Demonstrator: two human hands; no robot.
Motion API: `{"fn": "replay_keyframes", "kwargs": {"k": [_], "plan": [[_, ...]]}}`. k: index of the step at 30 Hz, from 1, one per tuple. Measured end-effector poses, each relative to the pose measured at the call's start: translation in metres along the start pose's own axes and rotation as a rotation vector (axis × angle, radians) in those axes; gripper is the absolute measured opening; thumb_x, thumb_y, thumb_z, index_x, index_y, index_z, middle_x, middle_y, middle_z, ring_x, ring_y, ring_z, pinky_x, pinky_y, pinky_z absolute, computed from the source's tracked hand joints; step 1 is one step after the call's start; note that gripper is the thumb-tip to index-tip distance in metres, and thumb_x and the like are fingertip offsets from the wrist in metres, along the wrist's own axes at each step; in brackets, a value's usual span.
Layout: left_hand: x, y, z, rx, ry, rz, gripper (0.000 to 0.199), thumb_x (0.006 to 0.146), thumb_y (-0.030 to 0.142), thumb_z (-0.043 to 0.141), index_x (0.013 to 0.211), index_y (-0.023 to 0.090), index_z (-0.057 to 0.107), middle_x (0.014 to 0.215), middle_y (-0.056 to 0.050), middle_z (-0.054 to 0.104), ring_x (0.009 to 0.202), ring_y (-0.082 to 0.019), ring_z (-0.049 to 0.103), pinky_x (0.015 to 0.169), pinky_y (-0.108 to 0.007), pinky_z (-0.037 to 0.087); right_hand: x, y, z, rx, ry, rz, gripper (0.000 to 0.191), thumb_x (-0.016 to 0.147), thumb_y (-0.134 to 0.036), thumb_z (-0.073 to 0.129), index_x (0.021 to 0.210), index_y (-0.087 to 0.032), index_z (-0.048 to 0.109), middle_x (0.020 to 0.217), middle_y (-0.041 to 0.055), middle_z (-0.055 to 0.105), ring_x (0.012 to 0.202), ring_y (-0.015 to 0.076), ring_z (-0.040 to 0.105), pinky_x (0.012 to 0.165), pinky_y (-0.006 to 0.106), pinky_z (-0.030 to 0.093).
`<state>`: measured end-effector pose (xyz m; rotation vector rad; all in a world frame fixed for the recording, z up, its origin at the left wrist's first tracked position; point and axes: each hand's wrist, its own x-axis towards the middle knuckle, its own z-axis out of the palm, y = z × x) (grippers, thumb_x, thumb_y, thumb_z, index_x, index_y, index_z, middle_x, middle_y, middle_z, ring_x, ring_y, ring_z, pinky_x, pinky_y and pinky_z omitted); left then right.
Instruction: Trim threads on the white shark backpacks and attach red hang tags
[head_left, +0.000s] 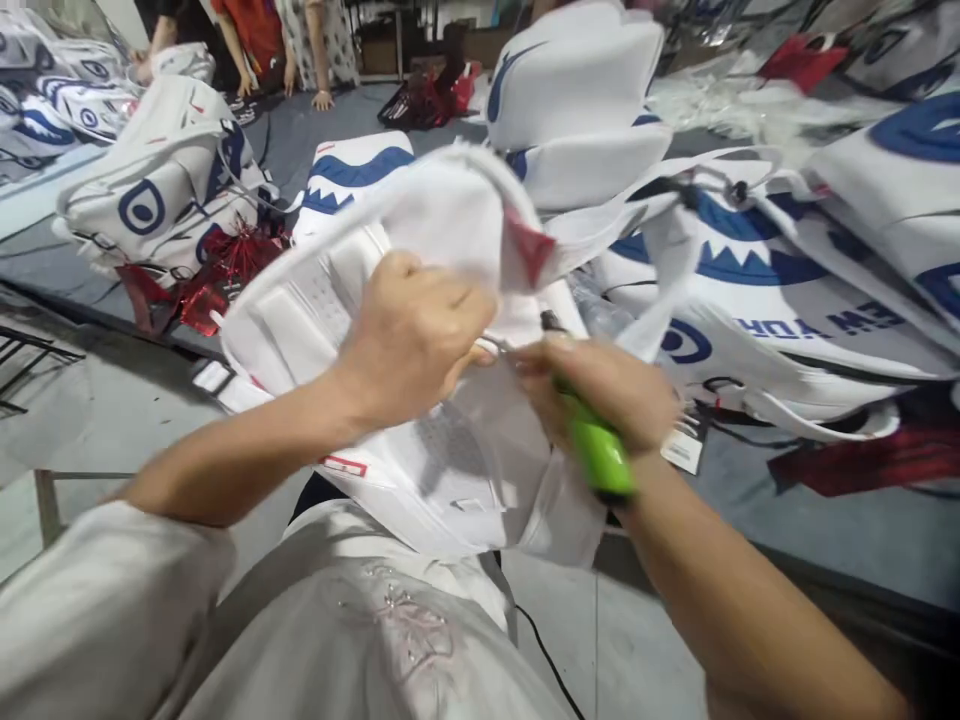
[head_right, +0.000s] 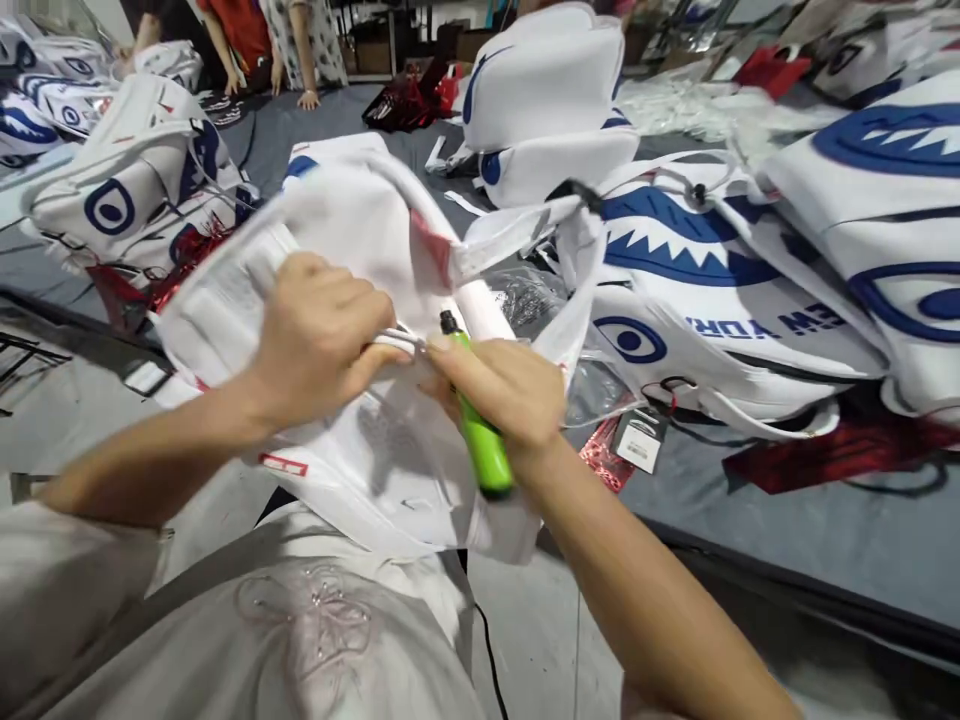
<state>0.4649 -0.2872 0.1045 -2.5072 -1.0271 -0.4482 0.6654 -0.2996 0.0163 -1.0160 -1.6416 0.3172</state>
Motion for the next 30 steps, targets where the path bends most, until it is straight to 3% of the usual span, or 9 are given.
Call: {"fn": "replay_keyframes", "kwargs": {"k": [2,5,11,15,19,23,25,27,30], "plan": [[-0.007,0.003,0.035,-0.031,-0.058,-0.154,0.017,0.088,0.031,0.058,0.078,0.018,0.056,0.074,-0.002,0.064,0.078,-0.02,0.064,0.073,-0.04,0.045,0.006,0.029,0.013,-0.061,-0.26,-0.199,0.021,0.088,-0.044,0.063,0.097,-0.029,0.073,0.078,0.0017,0.068,0.068,0.0138,0.06,0.066,0.032,0.05],[-0.018,-0.002,0.063,-0.092,-0.146,-0.299,0.016,0.089,0.025,0.055,0.074,0.018,0.056,0.071,0.001,0.065,0.076,-0.015,0.064,0.074,-0.036,0.046,0.016,0.048,0.03,-0.092,-0.358,-0.363,0.024,0.095,-0.032,0.05,0.1,-0.028,0.073,0.086,0.0044,0.07,0.071,0.0154,0.06,0.067,0.032,0.051],[-0.071,0.007,0.006,-0.291,0.118,-0.343,0.014,0.088,0.026,0.056,0.075,0.02,0.054,0.067,0.0,0.059,0.068,-0.017,0.055,0.068,-0.038,0.039,0.012,-0.027,0.017,-0.055,-0.439,-0.479,0.026,0.087,-0.024,0.066,0.11,-0.036,0.069,0.1,0.0014,0.07,0.085,0.0154,0.064,0.074,0.03,0.055],[-0.08,0.022,0.019,-0.28,0.184,-0.433,0.017,0.083,0.014,0.05,0.067,0.02,0.048,0.061,-0.002,0.054,0.062,-0.019,0.052,0.065,-0.038,0.038,0.014,-0.04,0.03,-0.098,-0.486,-0.609,0.023,0.092,-0.016,0.056,0.111,-0.026,0.066,0.096,0.0054,0.069,0.088,0.0167,0.065,0.074,0.03,0.055],[-0.062,0.001,0.043,-0.453,-0.115,-0.332,0.01,0.083,0.011,0.054,0.078,0.019,0.057,0.076,-0.002,0.066,0.077,-0.02,0.061,0.075,-0.037,0.045,0.004,-0.004,0.057,-0.088,-0.345,-0.527,0.021,0.091,-0.012,0.056,0.111,-0.017,0.058,0.079,0.0048,0.065,0.073,0.0157,0.063,0.066,0.028,0.052],[-0.043,-0.042,0.028,-0.519,-0.041,-0.234,0.016,0.091,0.018,0.052,0.103,0.02,0.062,0.105,-0.005,0.069,0.1,-0.019,0.061,0.086,-0.033,0.045,-0.027,0.001,0.064,-0.068,-0.184,-0.477,0.045,0.083,-0.003,0.061,0.124,-0.019,0.052,0.097,0.01,0.068,0.091,0.0215,0.065,0.077,0.036,0.054],[-0.029,-0.055,0.027,-0.393,-0.057,-0.125,0.038,0.086,0.024,0.063,0.123,0.021,0.055,0.128,-0.01,0.059,0.119,-0.026,0.052,0.097,-0.04,0.039,-0.041,-0.008,0.065,-0.045,-0.147,-0.416,0.052,0.082,-0.001,0.06,0.129,-0.02,0.051,0.105,0.0121,0.066,0.098,0.0236,0.065,0.081,0.04,0.054],[-0.011,-0.06,0.039,-0.312,-0.197,0.021,0.073,0.077,0.029,0.073,0.142,0.024,0.039,0.144,-0.013,0.046,0.131,-0.031,0.041,0.102,-0.045,0.031,-0.051,-0.017,0.067,0.01,-0.098,-0.302,0.052,0.082,0.0,0.059,0.128,-0.021,0.052,0.106,0.0112,0.066,0.098,0.0234,0.065,0.081,0.041,0.054],[0.013,-0.059,0.07,-0.261,-0.377,0.111,0.095,0.074,0.033,0.074,0.151,0.022,0.02,0.143,-0.015,0.047,0.126,-0.031,0.043,0.1,-0.042,0.03,-0.058,-0.02,0.071,0.056,-0.078,-0.186,0.046,0.082,-0.001,0.059,0.124,-0.022,0.056,0.098,0.0088,0.066,0.091,0.022,0.065,0.078,0.041,0.054]]}}
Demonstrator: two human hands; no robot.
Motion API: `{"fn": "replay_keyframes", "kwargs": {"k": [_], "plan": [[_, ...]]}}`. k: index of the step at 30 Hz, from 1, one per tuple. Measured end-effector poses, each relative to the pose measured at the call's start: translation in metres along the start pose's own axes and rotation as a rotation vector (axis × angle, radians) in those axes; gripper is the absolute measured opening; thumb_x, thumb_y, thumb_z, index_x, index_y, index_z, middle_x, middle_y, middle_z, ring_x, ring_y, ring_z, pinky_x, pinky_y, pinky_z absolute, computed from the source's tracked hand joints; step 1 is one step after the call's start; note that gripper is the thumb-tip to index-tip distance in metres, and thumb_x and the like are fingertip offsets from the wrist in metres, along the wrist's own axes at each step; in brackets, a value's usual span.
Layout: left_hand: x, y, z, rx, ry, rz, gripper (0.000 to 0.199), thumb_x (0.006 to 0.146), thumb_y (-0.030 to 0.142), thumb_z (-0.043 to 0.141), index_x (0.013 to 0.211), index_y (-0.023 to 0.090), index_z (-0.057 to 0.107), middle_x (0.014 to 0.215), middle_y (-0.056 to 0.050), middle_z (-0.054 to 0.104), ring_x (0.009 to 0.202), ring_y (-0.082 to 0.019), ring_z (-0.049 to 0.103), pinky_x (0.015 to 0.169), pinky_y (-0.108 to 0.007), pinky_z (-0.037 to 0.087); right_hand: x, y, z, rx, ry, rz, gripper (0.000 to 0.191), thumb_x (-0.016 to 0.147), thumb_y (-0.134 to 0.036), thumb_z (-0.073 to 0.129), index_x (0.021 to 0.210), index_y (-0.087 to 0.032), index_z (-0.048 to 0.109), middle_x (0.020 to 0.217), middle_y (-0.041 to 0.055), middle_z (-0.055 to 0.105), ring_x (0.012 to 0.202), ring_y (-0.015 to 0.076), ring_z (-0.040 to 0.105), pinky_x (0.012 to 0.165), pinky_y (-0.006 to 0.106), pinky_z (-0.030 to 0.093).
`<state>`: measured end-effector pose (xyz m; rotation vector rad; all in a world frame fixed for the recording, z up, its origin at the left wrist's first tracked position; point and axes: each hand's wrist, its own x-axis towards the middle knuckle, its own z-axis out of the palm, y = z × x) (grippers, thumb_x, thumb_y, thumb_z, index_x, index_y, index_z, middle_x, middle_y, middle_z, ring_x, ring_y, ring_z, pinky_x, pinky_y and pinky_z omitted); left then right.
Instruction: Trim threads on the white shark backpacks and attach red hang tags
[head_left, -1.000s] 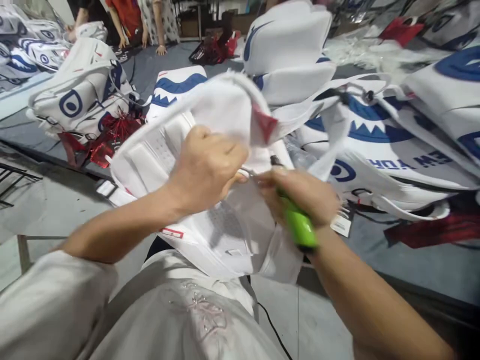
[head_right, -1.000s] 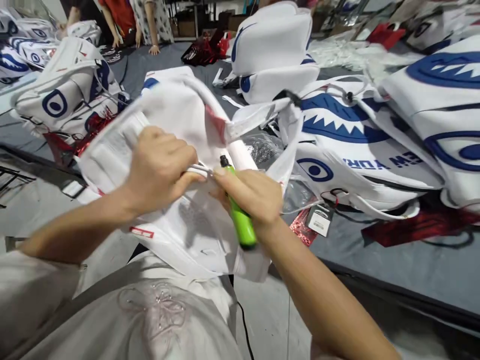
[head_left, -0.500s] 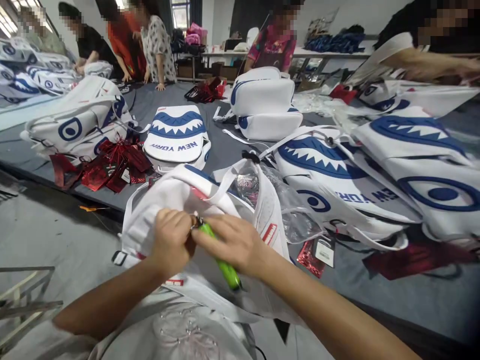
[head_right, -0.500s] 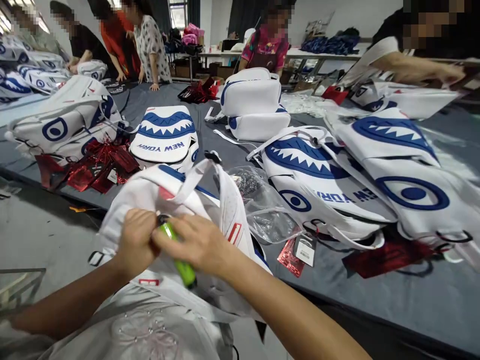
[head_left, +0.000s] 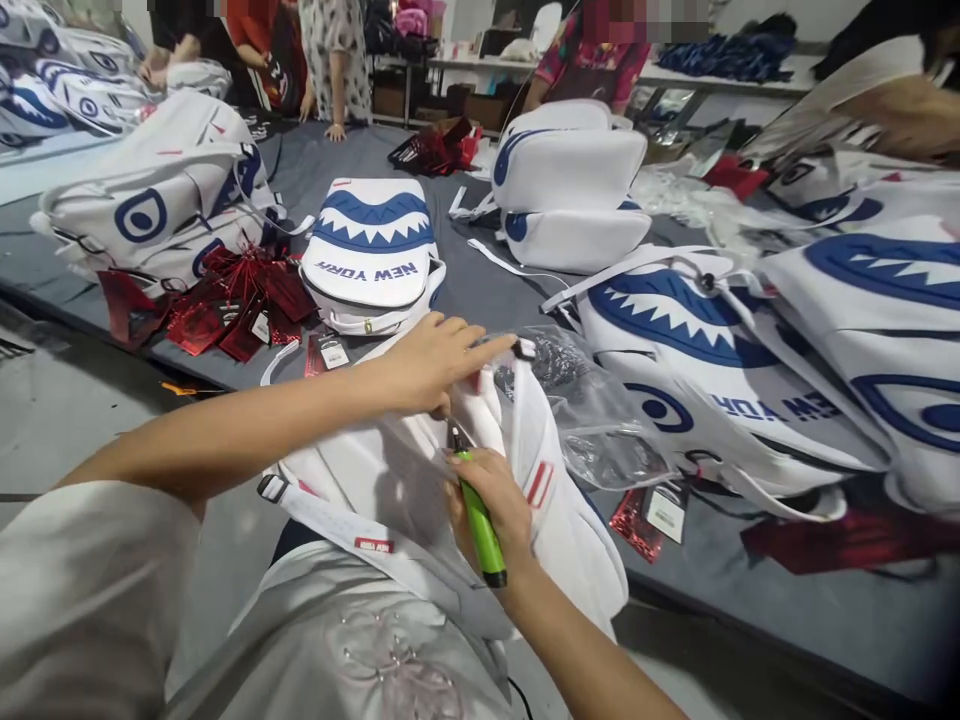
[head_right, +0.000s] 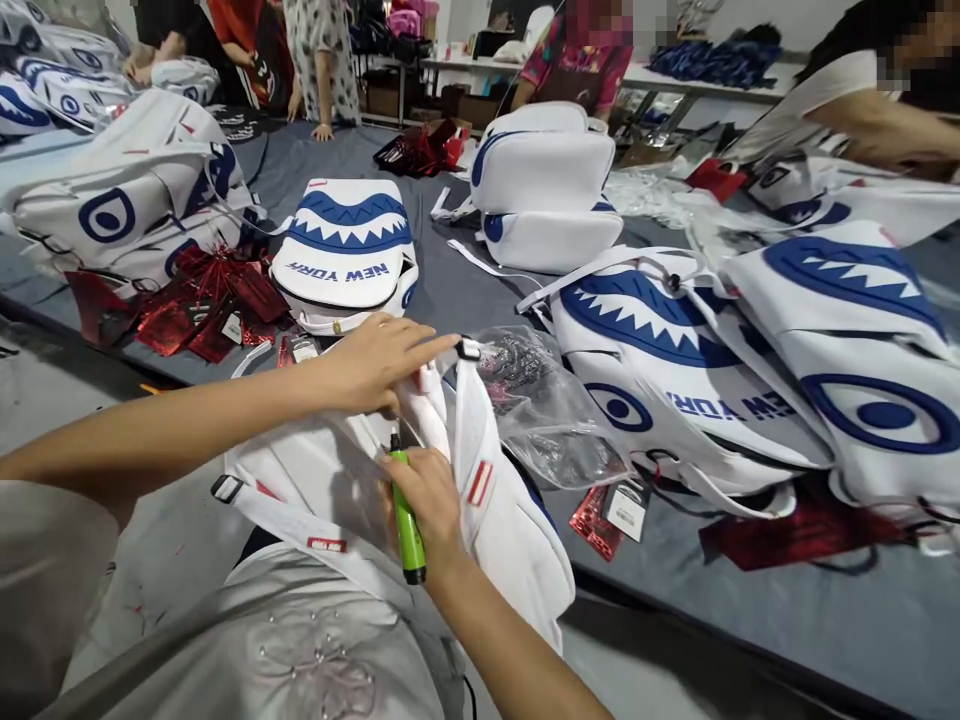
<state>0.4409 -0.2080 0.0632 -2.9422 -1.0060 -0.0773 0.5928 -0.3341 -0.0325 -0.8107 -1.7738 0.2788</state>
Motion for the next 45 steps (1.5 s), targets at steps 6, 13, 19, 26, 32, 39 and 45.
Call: {"fn": "replay_keyframes", "kwargs": {"k": [6,13,19,26,32,39,45], "plan": [[0.017,-0.002,0.021,0.071,-0.019,0.043,0.105,0.076,0.038,0.07,0.153,0.018,0.002,0.151,-0.018,0.036,0.134,-0.031,0.035,0.104,-0.043,0.027,0.007,0.015,-0.017,-0.066,-0.18,0.03,0.032,0.09,-0.026,0.058,0.121,-0.018,0.058,0.101,0.0124,0.068,0.094,0.0249,0.066,0.082,0.041,0.055],[0.021,0.01,0.027,0.168,-0.062,-0.005,0.11,0.072,0.038,0.075,0.154,0.019,0.003,0.156,-0.023,0.024,0.139,-0.039,0.028,0.107,-0.057,0.021,0.004,0.032,-0.024,-0.077,-0.099,0.324,0.038,0.092,-0.029,0.054,0.127,-0.021,0.044,0.101,0.0096,0.07,0.093,0.0235,0.07,0.081,0.039,0.058],[0.036,0.011,0.038,0.152,-0.108,-0.046,0.086,0.082,0.027,0.064,0.153,0.015,0.016,0.141,-0.02,0.048,0.122,-0.034,0.045,0.103,-0.05,0.029,0.023,0.04,-0.048,-0.191,-0.31,0.224,0.025,0.087,-0.018,0.061,0.111,-0.024,0.057,0.095,0.0034,0.072,0.086,0.0196,0.069,0.093,0.042,0.052],[0.044,0.009,0.046,0.141,-0.124,-0.074,0.086,0.079,0.027,0.068,0.151,0.016,0.022,0.138,-0.019,0.05,0.12,-0.033,0.046,0.103,-0.05,0.028,0.064,0.046,-0.067,-0.091,-0.661,0.479,0.027,0.088,-0.03,0.063,0.113,-0.02,0.067,0.107,0.0063,0.073,0.094,0.0212,0.069,0.085,0.034,0.054],[0.047,0.006,0.051,0.099,-0.134,-0.082,0.103,0.075,0.039,0.072,0.154,0.02,0.009,0.15,-0.019,0.034,0.134,-0.038,0.032,0.108,-0.054,0.023,0.077,0.052,-0.055,-0.154,-0.78,0.403,0.02,0.091,-0.021,0.056,0.106,-0.018,0.069,0.105,0.0072,0.073,0.09,0.0211,0.069,0.083,0.033,0.052],[0.049,0.004,0.06,0.05,-0.112,-0.055,0.111,0.075,0.033,0.07,0.154,0.021,-0.007,0.155,-0.021,0.024,0.139,-0.042,0.025,0.109,-0.061,0.018,0.059,0.052,-0.051,-0.221,-0.689,0.318,0.023,0.091,-0.018,0.054,0.112,-0.019,0.064,0.109,0.0087,0.071,0.091,0.0222,0.068,0.083,0.038,0.051],[0.049,0.004,0.057,0.009,-0.125,-0.037,0.103,0.08,0.03,0.064,0.154,0.02,-0.008,0.148,-0.02,0.034,0.131,-0.042,0.035,0.107,-0.062,0.018,0.062,0.056,-0.057,-0.182,-0.672,0.334,0.024,0.089,-0.018,0.056,0.111,-0.019,0.066,0.107,0.0072,0.072,0.089,0.022,0.069,0.082,0.035,0.051]]}}
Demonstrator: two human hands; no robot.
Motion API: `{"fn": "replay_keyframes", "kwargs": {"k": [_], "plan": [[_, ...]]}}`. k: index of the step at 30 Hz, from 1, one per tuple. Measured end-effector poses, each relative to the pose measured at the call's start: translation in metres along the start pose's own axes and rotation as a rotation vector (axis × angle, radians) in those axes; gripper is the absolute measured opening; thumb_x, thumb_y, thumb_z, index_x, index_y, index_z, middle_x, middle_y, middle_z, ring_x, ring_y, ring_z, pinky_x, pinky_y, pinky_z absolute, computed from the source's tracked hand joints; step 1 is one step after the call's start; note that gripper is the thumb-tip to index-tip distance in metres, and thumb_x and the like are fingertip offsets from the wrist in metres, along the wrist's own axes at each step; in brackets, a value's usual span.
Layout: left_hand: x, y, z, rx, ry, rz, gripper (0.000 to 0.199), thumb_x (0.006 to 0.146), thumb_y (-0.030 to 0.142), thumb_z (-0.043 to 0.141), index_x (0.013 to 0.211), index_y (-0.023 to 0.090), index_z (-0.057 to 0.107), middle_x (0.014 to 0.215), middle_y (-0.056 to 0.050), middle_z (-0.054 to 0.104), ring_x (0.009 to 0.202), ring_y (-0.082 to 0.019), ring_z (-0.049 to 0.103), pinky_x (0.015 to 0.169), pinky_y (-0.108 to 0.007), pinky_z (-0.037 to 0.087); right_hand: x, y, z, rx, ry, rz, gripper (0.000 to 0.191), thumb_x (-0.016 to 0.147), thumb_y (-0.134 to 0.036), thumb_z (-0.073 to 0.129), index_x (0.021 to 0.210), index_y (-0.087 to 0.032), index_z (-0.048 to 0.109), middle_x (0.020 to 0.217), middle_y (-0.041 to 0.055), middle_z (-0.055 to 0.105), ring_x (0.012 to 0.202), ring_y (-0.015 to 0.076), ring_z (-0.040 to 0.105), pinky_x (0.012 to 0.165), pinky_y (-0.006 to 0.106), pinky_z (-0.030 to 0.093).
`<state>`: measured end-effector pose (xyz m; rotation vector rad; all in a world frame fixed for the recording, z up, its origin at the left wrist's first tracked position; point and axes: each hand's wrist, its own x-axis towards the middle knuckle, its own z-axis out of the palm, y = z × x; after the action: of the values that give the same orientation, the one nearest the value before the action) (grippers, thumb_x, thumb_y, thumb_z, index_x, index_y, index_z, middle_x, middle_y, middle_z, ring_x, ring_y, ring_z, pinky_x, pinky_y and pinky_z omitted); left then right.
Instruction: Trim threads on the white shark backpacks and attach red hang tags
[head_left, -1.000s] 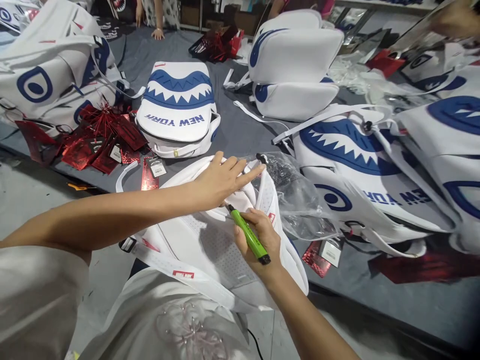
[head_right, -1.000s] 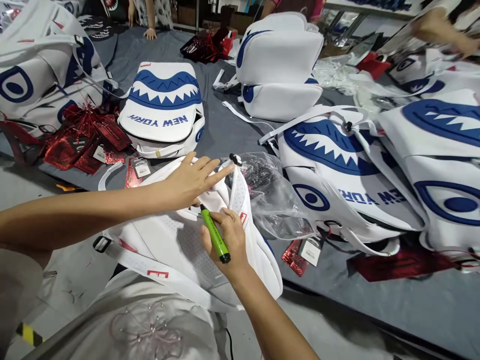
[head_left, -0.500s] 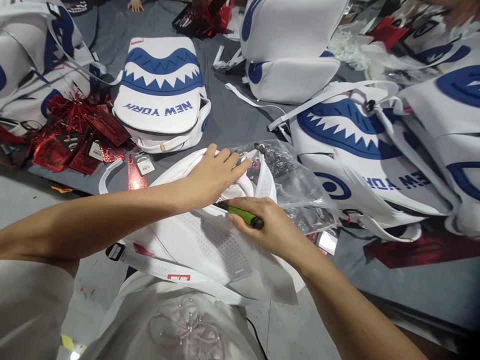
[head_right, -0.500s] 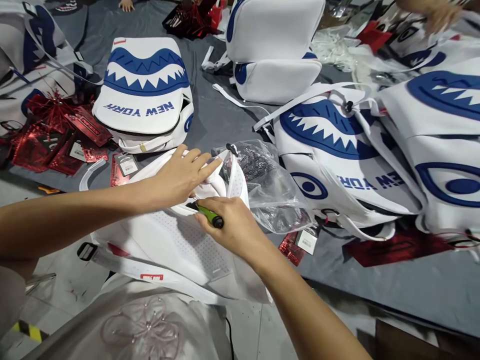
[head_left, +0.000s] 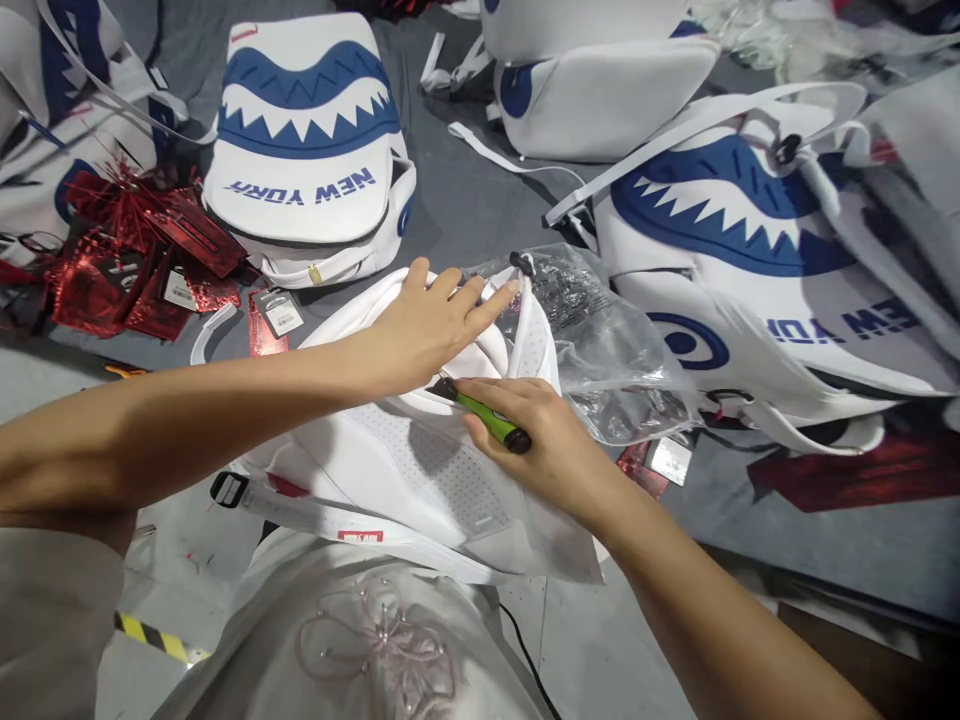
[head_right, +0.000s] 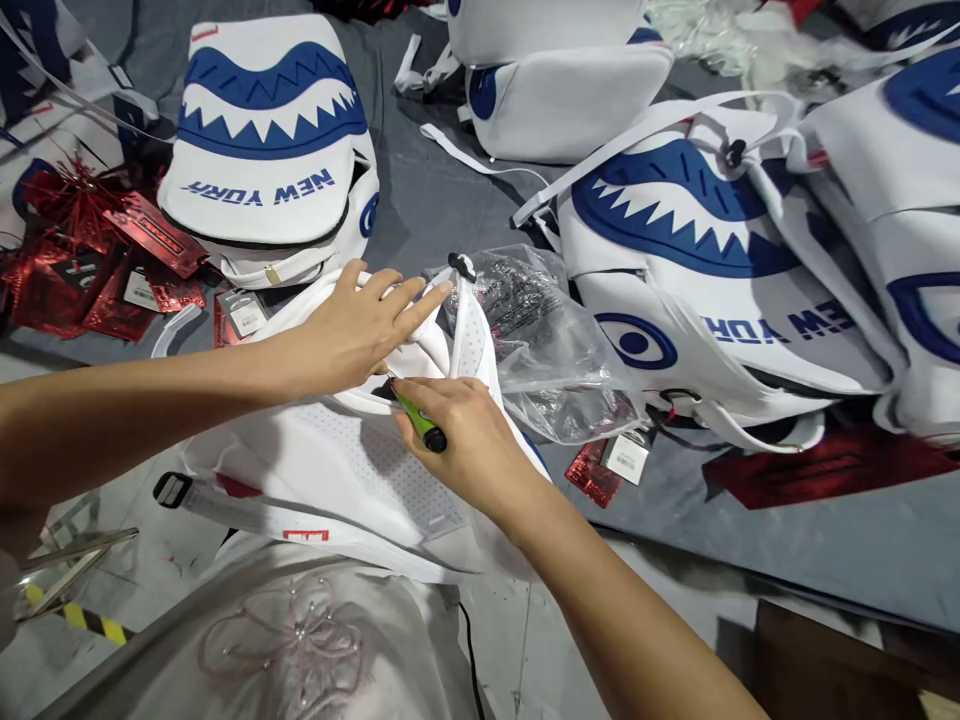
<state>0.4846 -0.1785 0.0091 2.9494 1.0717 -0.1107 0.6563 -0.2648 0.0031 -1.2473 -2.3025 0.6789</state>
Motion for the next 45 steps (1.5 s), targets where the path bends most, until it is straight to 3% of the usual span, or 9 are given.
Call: {"fn": "replay_keyframes", "kwargs": {"k": [3,8,10,15,19,25,28,33,45], "plan": [[0.001,0.0,-0.003,-0.024,-0.021,-0.002,0.099,0.082,0.031,0.062,0.154,0.019,-0.005,0.149,-0.02,0.034,0.131,-0.043,0.034,0.107,-0.063,0.018,-0.004,0.003,-0.004,0.057,0.056,-0.01,0.022,0.091,-0.022,0.058,0.111,-0.021,0.066,0.102,0.0052,0.073,0.086,0.0207,0.07,0.079,0.032,0.052],[0.004,-0.003,-0.001,-0.032,0.007,-0.002,0.096,0.082,0.034,0.062,0.154,0.02,0.0,0.153,-0.018,0.029,0.136,-0.043,0.03,0.107,-0.063,0.018,-0.017,0.009,-0.005,-0.102,0.54,0.067,0.036,0.089,-0.041,0.064,0.121,-0.024,0.062,0.082,0.0042,0.071,0.068,0.0198,0.066,0.067,0.033,0.051],[0.003,-0.003,-0.002,-0.003,-0.001,-0.01,0.095,0.081,0.03,0.063,0.154,0.018,0.004,0.154,-0.017,0.027,0.14,-0.042,0.025,0.108,-0.061,0.019,-0.019,0.009,-0.005,-0.147,0.58,0.127,0.04,0.089,-0.048,0.062,0.121,-0.024,0.061,0.071,0.0017,0.066,0.06,0.0175,0.062,0.061,0.032,0.049],[0.0,0.002,-0.009,0.059,-0.042,-0.062,0.092,0.079,0.021,0.066,0.153,0.011,0.013,0.158,-0.021,0.017,0.144,-0.041,0.011,0.111,-0.061,0.012,-0.024,0.001,-0.008,0.098,0.421,0.204,0.046,0.094,-0.056,0.049,0.125,-0.023,0.053,0.079,0.0034,0.064,0.065,0.0173,0.061,0.061,0.032,0.052],[0.002,0.002,-0.012,-0.028,-0.064,-0.097,0.087,0.079,0.026,0.067,0.151,0.017,0.02,0.155,-0.018,0.025,0.138,-0.046,0.023,0.108,-0.064,0.015,-0.019,-0.003,-0.012,0.133,0.399,0.281,0.024,0.088,-0.044,0.063,0.096,-0.021,0.065,0.077,0.0022,0.066,0.063,0.0156,0.061,0.057,0.028,0.051],[0.003,-0.004,-0.01,-0.094,-0.04,-0.049,0.084,0.081,0.034,0.063,0.15,0.023,0.018,0.146,-0.015,0.037,0.13,-0.045,0.032,0.106,-0.064,0.017,-0.001,0.007,-0.025,0.116,0.009,0.143,0.02,0.091,-0.037,0.059,0.099,-0.022,0.07,0.08,0.0021,0.073,0.063,0.0157,0.066,0.056,0.026,0.05],[0.003,-0.004,-0.008,-0.096,-0.037,-0.057,0.083,0.081,0.033,0.063,0.15,0.022,0.018,0.145,-0.014,0.037,0.13,-0.045,0.031,0.106,-0.063,0.016,0.003,0.009,-0.03,0.034,-0.082,0.092,0.022,0.095,-0.034,0.053,0.104,-0.024,0.07,0.078,0.0015,0.073,0.06,0.0158,0.066,0.054,0.026,0.049],[0.003,-0.004,-0.005,-0.122,-0.017,-0.061,0.085,0.082,0.034,0.061,0.151,0.023,0.014,0.146,-0.014,0.036,0.132,-0.046,0.028,0.106,-0.063,0.015,0.008,-0.001,-0.026,-0.133,-0.168,0.036,0.022,0.096,-0.029,0.049,0.102,-0.025,0.071,0.082,0.0033,0.072,0.062,0.0171,0.065,0.056,0.028,0.048],[0.001,-0.005,0.001,-0.056,0.027,-0.07,0.082,0.081,0.029,0.062,0.151,0.023,0.019,0.146,-0.013,0.039,0.129,-0.043,0.032,0.105,-0.06,0.019,0.005,-0.02,-0.008,-0.457,-0.184,0.039,0.03,0.088,-0.008,0.047,0.109,-0.018,0.066,0.082,0.0061,0.068,0.05,0.0135,0.056,0.046,0.028,0.036]]}}
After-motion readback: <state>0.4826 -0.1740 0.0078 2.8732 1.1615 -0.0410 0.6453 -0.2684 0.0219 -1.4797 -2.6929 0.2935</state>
